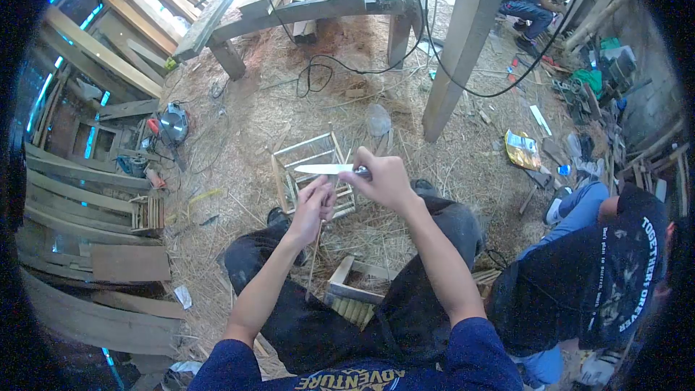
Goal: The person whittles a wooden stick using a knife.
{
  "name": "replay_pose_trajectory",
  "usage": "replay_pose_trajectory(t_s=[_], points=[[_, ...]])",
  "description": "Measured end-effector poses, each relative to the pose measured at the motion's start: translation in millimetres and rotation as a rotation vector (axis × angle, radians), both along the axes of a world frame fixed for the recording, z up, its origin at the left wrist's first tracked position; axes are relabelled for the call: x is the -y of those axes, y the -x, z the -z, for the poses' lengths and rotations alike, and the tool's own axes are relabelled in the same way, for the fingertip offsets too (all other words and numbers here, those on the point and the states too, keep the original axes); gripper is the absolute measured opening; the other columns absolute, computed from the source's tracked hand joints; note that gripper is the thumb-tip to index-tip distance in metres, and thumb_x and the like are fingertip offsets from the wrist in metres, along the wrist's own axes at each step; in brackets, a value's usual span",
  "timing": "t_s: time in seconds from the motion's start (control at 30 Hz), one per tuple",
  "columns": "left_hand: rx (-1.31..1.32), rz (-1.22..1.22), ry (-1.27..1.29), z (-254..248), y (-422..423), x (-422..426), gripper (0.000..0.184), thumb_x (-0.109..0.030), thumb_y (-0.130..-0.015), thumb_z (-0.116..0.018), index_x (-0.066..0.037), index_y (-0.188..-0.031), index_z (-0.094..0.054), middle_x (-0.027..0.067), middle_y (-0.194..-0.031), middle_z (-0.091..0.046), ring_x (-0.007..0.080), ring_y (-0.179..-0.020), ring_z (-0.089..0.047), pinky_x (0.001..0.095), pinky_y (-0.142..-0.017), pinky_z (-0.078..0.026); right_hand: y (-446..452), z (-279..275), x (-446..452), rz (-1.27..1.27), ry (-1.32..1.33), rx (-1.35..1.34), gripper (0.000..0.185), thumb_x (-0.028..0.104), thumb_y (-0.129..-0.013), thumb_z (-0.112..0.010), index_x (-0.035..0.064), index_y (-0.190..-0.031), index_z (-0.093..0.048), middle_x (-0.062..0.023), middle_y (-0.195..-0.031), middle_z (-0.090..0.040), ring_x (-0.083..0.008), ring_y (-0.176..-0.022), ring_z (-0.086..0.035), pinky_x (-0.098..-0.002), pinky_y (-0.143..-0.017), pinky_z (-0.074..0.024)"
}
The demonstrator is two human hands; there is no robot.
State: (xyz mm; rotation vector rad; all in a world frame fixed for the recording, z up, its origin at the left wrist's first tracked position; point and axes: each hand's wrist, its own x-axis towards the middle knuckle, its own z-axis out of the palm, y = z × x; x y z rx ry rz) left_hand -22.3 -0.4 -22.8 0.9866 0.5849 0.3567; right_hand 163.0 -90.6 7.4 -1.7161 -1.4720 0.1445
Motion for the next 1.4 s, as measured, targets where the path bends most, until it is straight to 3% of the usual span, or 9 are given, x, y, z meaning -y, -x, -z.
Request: replay_pose_trajectory(t_s=[0.07, 0.1, 0.4, 1.0, 1.1, 1.2, 1.23, 1.33, 1.4], points=[[0.052, -0.004, 0.013, 1, -2, 1, 0.041, -0.02, -0.106, -0.048, -0.01, -0.146, -0.043, -0.0037, -0.074, -0.041, 0.0028, -0.056, -0.032, 0.0199, -0.047, -0.024, 4, 1, 0, -0.041, 0.057, -0.017, 0.042, 0.045, -0.087, -0.073, 0.0078, -0.086, -0.054, -0.0111, -0.058, -0.06, -0.0304, -0.055, -0.065, -0.039, -0.052, -0.0486], [0.078, -0.009, 0.019, 0, -2, 2, 0.04, -0.02, -0.106, -0.048, -0.01, -0.144, -0.043, -0.003, -0.076, -0.042, 0.0029, -0.057, -0.033, 0.0199, -0.047, -0.025, 5, 2, -1, -0.046, 0.02, -0.002, 0.039, 0.04, -0.087, -0.076, 0.0064, -0.084, -0.055, -0.0088, -0.056, -0.057, -0.0232, -0.049, -0.062, -0.0328, -0.049, -0.0459], [0.162, -0.079, 0.04, -4, -2, 5, 0.038, -0.009, -0.104, -0.046, -0.01, -0.143, -0.042, 0.0036, -0.087, -0.056, 0.0038, -0.06, -0.038, 0.0202, -0.048, -0.03, 17, 8, 1, -0.141, -0.008, -0.068, 0.038, 0.038, -0.086, -0.077, 0.0063, -0.085, -0.056, -0.0088, -0.057, -0.056, -0.0248, -0.051, -0.062, -0.0343, -0.049, -0.0445], [0.123, -0.015, 0.218, -7, 7, 6, 0.035, -0.014, -0.102, -0.049, -0.014, -0.137, -0.051, -0.0034, -0.077, -0.043, 0.0031, -0.056, -0.029, 0.0192, -0.045, -0.023, 4, 14, 4, -0.165, -0.096, 0.098, 0.042, 0.044, -0.075, -0.083, 0.0079, -0.077, -0.061, -0.0072, -0.062, -0.058, -0.0241, -0.057, -0.061, -0.0358, -0.053, -0.0439], [0.154, -0.008, 0.325, -11, 10, 5, 0.035, -0.012, -0.102, -0.049, -0.014, -0.136, -0.052, -0.0033, -0.076, -0.042, 0.0035, -0.055, -0.029, 0.0189, -0.044, -0.021, -4, 8, 4, -0.069, -0.115, 0.125, 0.039, 0.041, -0.077, -0.083, 0.0071, -0.077, -0.062, -0.0065, -0.063, -0.06, -0.0191, -0.056, -0.059, -0.033, -0.052, -0.0425], [0.012, 0.16, 0.265, -31, 20, 34, 0.032, -0.011, -0.102, -0.049, -0.013, -0.134, -0.054, -0.0029, -0.074, -0.042, 0.0038, -0.055, -0.031, 0.0187, -0.044, -0.021, -50, 16, -2, 0.366, -0.126, -0.086, 0.036, 0.033, -0.083, -0.081, 0.0051, -0.079, -0.059, -0.0038, -0.058, -0.054, -0.0111, -0.052, -0.048, -0.029, -0.049, -0.0379], [0.118, 0.214, 0.341, -24, 20, 44, 0.029, -0.012, -0.103, -0.05, -0.012, -0.131, -0.055, -0.0028, -0.073, -0.042, 0.0037, -0.054, -0.031, 0.0187, -0.043, -0.023, -66, 7, 0, 0.504, -0.081, -0.124, 0.036, 0.032, -0.085, -0.08, 0.0044, -0.079, -0.057, -0.0029, -0.055, -0.051, -0.0096, -0.05, -0.045, -0.0284, -0.047, -0.0364], [0.085, -0.01, 0.257, -8, 13, 27, 0.029, -0.015, -0.104, -0.05, -0.014, -0.134, -0.051, -0.0023, -0.075, -0.042, 0.0034, -0.056, -0.032, 0.0189, -0.045, -0.025, -62, -9, 12, 0.443, 0.009, 0.026, 0.04, 0.043, -0.087, -0.076, 0.0075, -0.085, -0.057, -0.0081, -0.057, -0.06, -0.0199, -0.05, -0.061, -0.035, -0.049, -0.0451], [0.105, 0.022, 0.264, -8, 22, 9, 0.033, -0.015, -0.104, -0.048, -0.016, -0.137, -0.047, -0.003, -0.077, -0.042, 0.0036, -0.058, -0.031, 0.0181, -0.045, -0.02, -45, 3, 16, 0.342, 0.007, 0.01, 0.04, 0.043, -0.086, -0.076, 0.0077, -0.083, -0.056, -0.0083, -0.056, -0.058, -0.0217, -0.05, -0.062, -0.0362, -0.05, -0.0458]])
